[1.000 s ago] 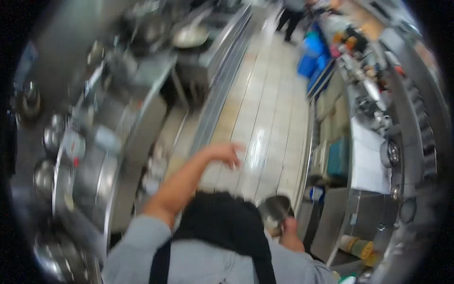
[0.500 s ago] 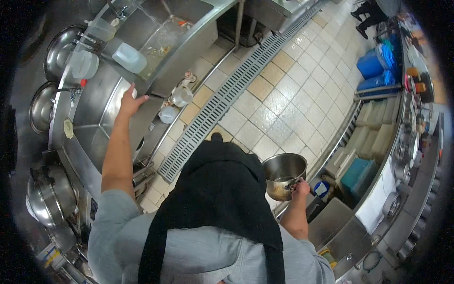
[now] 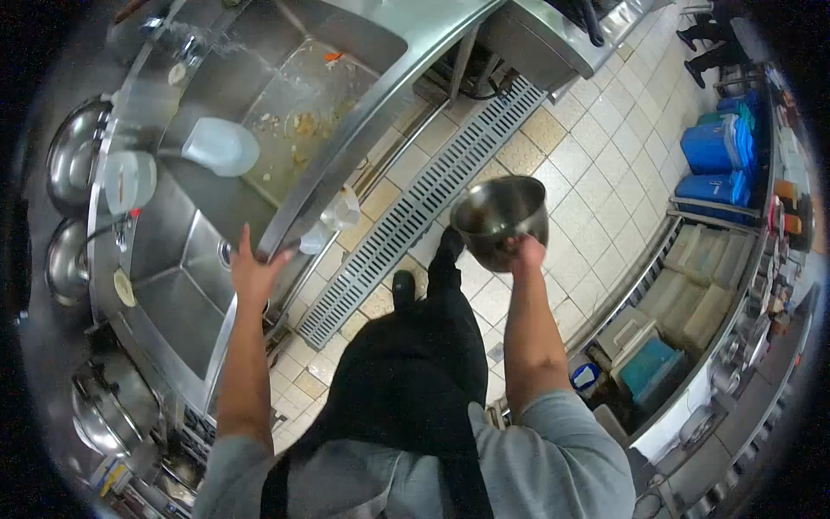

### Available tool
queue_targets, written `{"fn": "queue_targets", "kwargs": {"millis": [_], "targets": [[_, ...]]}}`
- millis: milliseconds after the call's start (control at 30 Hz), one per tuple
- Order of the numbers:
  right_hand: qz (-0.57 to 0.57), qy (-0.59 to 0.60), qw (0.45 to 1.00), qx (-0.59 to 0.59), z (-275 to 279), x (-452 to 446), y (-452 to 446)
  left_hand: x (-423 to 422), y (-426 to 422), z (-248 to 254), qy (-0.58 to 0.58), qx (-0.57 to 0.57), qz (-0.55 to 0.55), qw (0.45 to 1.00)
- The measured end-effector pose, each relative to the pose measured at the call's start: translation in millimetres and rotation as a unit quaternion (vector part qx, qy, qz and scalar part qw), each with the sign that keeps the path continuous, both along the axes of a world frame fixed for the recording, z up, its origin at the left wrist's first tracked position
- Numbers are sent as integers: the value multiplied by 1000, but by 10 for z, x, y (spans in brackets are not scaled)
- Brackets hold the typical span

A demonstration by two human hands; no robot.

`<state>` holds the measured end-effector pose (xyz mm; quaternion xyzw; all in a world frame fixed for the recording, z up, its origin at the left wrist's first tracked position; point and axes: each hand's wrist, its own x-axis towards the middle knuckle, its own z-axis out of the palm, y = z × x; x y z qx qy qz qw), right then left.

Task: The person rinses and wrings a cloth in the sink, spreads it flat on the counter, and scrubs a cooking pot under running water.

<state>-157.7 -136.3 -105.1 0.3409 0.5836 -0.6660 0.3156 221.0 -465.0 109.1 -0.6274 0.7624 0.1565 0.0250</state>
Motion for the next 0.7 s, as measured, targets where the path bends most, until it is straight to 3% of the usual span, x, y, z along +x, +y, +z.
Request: {"fn": "queue_targets", "kwargs": {"millis": [100,233,300,367,433,567,700], "targets": [[9,-18,999,-49,-207,-307,-993,-20,29,37,9,-4,3,1000],[159,-12,987,-6,-359,-648,-2132,66,20,-49,-28,-22,-31,999],[179,-21,983,-22,-863,-841,-2547,-7,32,2,-48,32,50,997],[193,-21,980,-48,-1277,-937,-2918,25,39,-16,-55,-7,-4,998],[213,-11,976,-47,-1567,-978,-3206,9,35,12,-63,10,29,998],[251,11,968,-22,-2090,-988,-3412,31,9,19,-55,9,-55,997],[310,37,950,34,-2477,-1008,-3539,-27,-5,26,-49,-5,-25,998]]}}
